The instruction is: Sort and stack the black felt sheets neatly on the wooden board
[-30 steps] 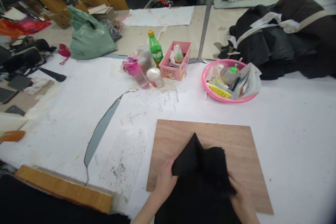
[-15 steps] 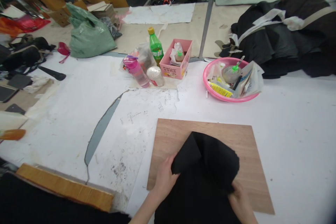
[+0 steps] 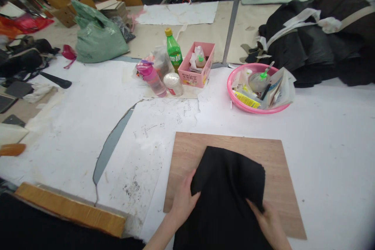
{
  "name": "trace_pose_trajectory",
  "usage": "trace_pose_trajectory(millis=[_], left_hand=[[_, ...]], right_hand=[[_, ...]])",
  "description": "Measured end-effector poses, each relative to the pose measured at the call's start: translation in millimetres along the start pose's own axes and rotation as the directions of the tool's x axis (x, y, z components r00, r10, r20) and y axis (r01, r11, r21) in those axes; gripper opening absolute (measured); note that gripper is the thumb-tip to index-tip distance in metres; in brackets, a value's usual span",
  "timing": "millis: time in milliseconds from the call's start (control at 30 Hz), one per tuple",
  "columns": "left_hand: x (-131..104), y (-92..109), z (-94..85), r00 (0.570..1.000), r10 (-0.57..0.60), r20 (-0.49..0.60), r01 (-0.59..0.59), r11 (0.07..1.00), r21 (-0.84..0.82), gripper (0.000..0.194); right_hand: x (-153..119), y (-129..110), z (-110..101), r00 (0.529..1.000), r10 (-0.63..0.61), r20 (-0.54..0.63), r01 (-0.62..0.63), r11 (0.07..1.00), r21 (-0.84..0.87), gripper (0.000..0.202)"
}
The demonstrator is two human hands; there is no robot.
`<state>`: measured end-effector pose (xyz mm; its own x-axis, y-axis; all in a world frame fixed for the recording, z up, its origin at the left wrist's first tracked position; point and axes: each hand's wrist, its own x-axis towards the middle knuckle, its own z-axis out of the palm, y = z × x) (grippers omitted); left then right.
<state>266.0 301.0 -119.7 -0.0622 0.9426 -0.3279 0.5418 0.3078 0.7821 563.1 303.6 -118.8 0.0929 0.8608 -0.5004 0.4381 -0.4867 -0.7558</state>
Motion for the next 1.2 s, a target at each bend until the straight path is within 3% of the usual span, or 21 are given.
trace_pose_trajectory(millis=[100, 200, 267, 333, 433, 533, 600, 667, 767, 867, 1000, 1200], left_hand=[[6.4, 0.5, -2.2, 0.999, -0.021, -0.035, 0.018, 0.997, -0.069, 0.040], [-2.7, -1.6, -3.8, 0.996, 0.079, 0.042, -0.076, 0.994, -0.075, 0.040], [-11.0, -2.9, -2.9, 0.969, 0.216, 0.124, -0.210, 0.976, -0.059, 0.051], [-14.5, -2.9, -1.3, 0.950, 0.278, 0.145, -0.278, 0.960, -0.015, 0.065], [-7.9, 0.2, 0.2, 0.992, 0.116, 0.044, -0.118, 0.992, 0.040, 0.070], [1.7, 4.5, -0.7, 1.000, -0.020, 0.003, 0.020, 0.999, -0.033, 0.046], [2.1, 5.8, -1.8, 1.000, -0.017, 0.007, 0.017, 0.997, -0.080, 0.038], [-2.8, 5.7, -2.5, 0.995, 0.071, 0.065, -0.065, 0.994, -0.088, 0.046], [-10.4, 5.2, -2.4, 0.987, 0.129, 0.100, -0.116, 0.986, -0.123, 0.067], [-6.7, 7.1, -2.3, 0.998, -0.054, 0.014, 0.055, 0.970, -0.235, 0.061], [9.6, 9.5, -4.8, 0.990, -0.129, 0.049, 0.138, 0.936, -0.324, 0.035], [30.1, 7.3, -16.4, 0.974, -0.226, -0.035, 0.188, 0.879, -0.437, 0.039]], right_hand=[[-15.2, -8.1, 14.0, 0.991, -0.097, 0.090, 0.093, 0.994, 0.053, 0.017], [-14.7, -6.1, 7.7, 0.977, -0.121, 0.173, 0.096, 0.985, 0.146, 0.015], [-4.5, 3.0, -5.8, 0.995, -0.003, 0.099, -0.012, 0.988, 0.154, 0.023], [7.4, 14.6, -18.8, 0.987, 0.159, -0.034, -0.156, 0.984, 0.087, 0.037], [14.7, 24.8, -23.8, 0.972, 0.221, -0.081, -0.224, 0.974, -0.028, 0.045], [5.8, 21.7, -12.2, 0.997, 0.070, 0.023, -0.070, 0.997, -0.016, 0.034], [-2.0, 17.6, -5.2, 0.992, -0.047, 0.121, 0.042, 0.998, 0.046, 0.022], [-4.9, 16.2, -5.4, 0.976, -0.110, 0.189, 0.090, 0.990, 0.112, 0.017], [2.4, 19.3, -17.9, 0.996, 0.021, 0.087, -0.028, 0.996, 0.085, 0.027], [12.9, 23.6, -30.6, 0.984, 0.178, -0.017, -0.178, 0.984, -0.014, 0.041], [18.8, 27.2, -30.2, 0.979, 0.200, -0.047, -0.200, 0.980, -0.001, 0.039], [39.5, 25.6, -11.7, 0.988, 0.150, -0.041, -0.148, 0.987, 0.059, 0.045]])
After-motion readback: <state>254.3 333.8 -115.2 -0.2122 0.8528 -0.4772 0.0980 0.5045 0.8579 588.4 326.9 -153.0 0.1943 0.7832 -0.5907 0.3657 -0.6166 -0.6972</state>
